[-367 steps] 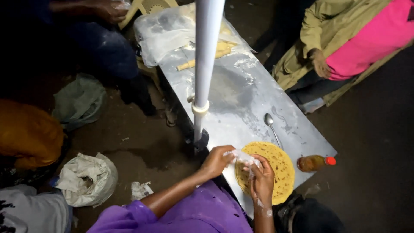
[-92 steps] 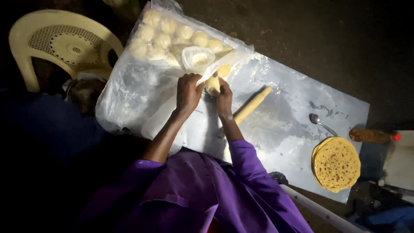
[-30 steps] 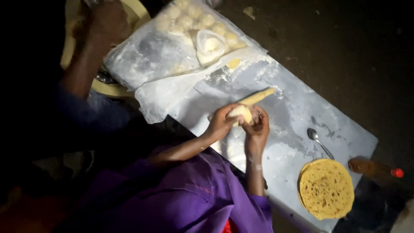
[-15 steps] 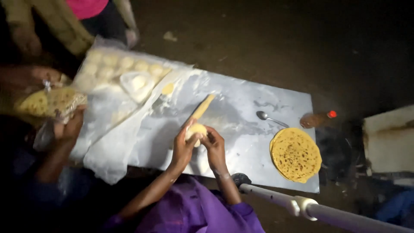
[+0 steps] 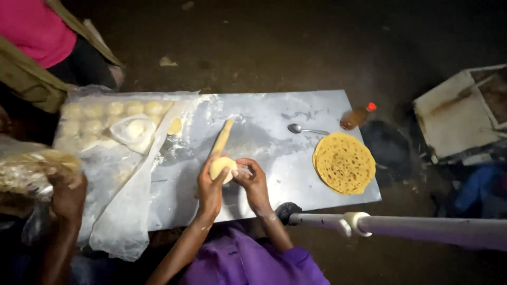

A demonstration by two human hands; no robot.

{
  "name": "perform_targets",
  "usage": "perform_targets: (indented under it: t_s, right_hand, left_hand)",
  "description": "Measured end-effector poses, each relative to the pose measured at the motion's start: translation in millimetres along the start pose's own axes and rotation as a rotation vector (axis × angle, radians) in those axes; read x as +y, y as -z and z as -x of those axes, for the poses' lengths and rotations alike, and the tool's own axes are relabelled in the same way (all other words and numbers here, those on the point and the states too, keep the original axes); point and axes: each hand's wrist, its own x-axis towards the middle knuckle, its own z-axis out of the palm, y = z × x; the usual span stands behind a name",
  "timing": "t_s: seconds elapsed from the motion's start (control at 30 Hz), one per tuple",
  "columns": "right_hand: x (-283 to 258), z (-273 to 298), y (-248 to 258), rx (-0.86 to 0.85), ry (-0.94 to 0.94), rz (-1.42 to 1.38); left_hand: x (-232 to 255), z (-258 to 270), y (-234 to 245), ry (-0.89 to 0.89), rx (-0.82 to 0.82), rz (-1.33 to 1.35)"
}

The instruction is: Rolling out dough and cooking chapatis on a flat pan.

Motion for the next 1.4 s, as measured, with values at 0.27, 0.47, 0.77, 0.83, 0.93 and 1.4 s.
perform_targets:
  t_s: [0.27, 0.47, 0.77, 0.83, 0.93, 1.4]
  right_hand:
    - [31, 1, 21, -0.095, 0.038, 0.093]
    - [35, 12, 26, -0.022, 0.029, 0.200]
    - [62, 71, 41, 0.129, 0.038, 0.166]
    - [59, 81, 53, 0.103, 0.011, 0.209]
    - [59, 97, 86, -0.009, 0.053, 0.208]
    - [-25, 242, 367, -0.211, -0.117, 0.112]
  left_hand:
    - [-1, 8, 7, 0.058, -0.108, 0.144]
    - [-27, 17, 15, 0.121, -0.179, 0.241]
    - [-37, 46, -1, 0.269, -0.180, 0.212]
    - [-63, 57, 2, 0.318, -0.117, 0.364]
    - [-107, 81, 26, 0.308, -0.123, 0.298]
    - [-167, 239, -209, 0.940, -0.379, 0.412]
